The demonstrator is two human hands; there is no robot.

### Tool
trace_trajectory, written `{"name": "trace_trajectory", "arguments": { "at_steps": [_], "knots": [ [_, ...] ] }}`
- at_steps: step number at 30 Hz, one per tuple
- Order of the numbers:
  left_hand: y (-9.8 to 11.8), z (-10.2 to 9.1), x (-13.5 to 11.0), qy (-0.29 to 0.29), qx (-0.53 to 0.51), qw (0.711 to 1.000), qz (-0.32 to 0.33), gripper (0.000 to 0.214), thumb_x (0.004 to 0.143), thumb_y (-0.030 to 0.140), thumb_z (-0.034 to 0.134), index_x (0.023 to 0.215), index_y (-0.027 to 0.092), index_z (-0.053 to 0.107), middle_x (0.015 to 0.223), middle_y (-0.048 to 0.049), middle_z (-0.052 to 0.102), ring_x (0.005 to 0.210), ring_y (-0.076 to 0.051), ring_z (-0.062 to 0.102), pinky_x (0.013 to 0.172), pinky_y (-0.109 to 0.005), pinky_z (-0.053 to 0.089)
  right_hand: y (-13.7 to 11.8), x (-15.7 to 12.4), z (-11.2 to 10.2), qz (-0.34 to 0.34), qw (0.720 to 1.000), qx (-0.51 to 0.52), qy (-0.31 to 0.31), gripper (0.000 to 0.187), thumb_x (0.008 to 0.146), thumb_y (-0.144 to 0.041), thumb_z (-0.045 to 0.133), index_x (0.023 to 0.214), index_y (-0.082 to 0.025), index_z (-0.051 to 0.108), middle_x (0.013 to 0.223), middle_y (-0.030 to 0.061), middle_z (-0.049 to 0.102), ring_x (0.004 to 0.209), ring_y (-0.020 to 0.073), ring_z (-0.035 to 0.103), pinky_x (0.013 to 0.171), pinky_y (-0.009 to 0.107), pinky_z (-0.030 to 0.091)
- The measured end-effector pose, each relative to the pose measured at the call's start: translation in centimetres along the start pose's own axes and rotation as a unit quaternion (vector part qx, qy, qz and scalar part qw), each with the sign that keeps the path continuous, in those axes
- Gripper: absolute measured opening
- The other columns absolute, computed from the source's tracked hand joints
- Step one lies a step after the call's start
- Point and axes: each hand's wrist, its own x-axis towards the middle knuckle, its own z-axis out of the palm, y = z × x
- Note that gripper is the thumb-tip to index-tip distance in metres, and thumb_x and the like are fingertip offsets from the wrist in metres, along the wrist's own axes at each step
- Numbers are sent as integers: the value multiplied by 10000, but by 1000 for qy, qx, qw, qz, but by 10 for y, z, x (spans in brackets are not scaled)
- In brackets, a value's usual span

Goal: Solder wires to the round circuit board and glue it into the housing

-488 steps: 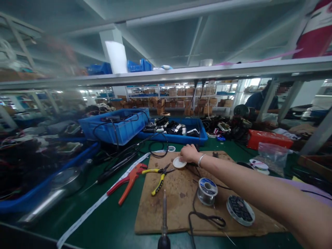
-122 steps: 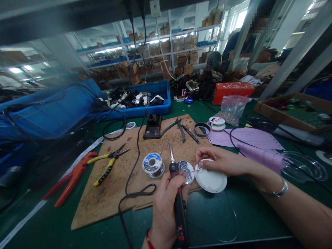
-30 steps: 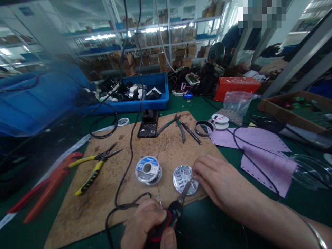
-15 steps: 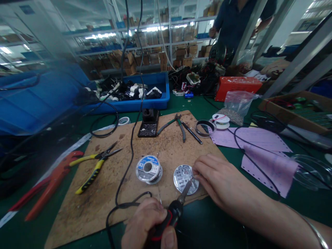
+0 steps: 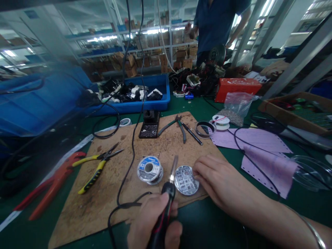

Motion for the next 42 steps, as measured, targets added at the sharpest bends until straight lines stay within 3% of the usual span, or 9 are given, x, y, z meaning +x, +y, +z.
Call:
{"name": "trace_trajectory", "arguments": {
  "at_steps": [4,6,9,13,24,35,42],
  "knots": [
    [-3,13,-2,-113,-33,992,37,160,919,270,568,1058,200,607,1076,-62,652,960,-132,667,836,-207,528,-2,1,-1,23,999,5,-22,115,901,-51,535,904,-113,632,894,89,585,845,252,549,790,428,482],
    [-6,14,-3,-171,-29,984,32,107,920,222,557,1023,222,589,1114,-56,618,1016,-124,644,832,-188,519,-1,1,-1,27,999,14,-23,121,905,-51,520,899,-120,620,892,83,580,843,249,545,788,423,471],
    [-6,11,-2,-212,-16,977,12,110,915,184,551,1006,241,574,1116,-35,592,1034,-102,624,843,-157,490,3,-1,-3,23,998,62,-9,104,892,-58,531,919,-142,585,917,65,577,869,240,541,780,395,445],
    [-2,10,0,-214,-24,977,-1,170,900,137,554,1024,252,564,1135,-19,579,1024,-85,614,873,-147,462,9,-3,-10,49,989,141,-18,204,845,-16,542,977,-172,539,937,20,594,877,202,553,774,343,403],
    [1,12,1,-208,-47,977,-6,192,873,74,570,1000,219,560,1071,-31,560,1004,-100,604,911,-182,458,23,-4,-24,69,975,208,-38,146,844,-55,550,875,-191,593,872,-28,639,826,147,573,734,260,371],
    [-4,12,1,-209,-29,978,5,159,878,107,565,982,227,570,1040,-39,585,975,-117,626,852,-196,498,29,-1,-23,56,971,229,-36,171,777,-19,528,847,-172,559,839,-17,618,801,152,562,717,254,376],
    [-5,10,2,-219,-27,975,15,190,876,109,575,1017,235,563,1033,-44,582,968,-120,627,847,-206,511,23,0,-22,11,980,200,-24,167,725,-9,522,753,-174,518,715,-50,548,688,122,499,649,239,332]
  ]
}}
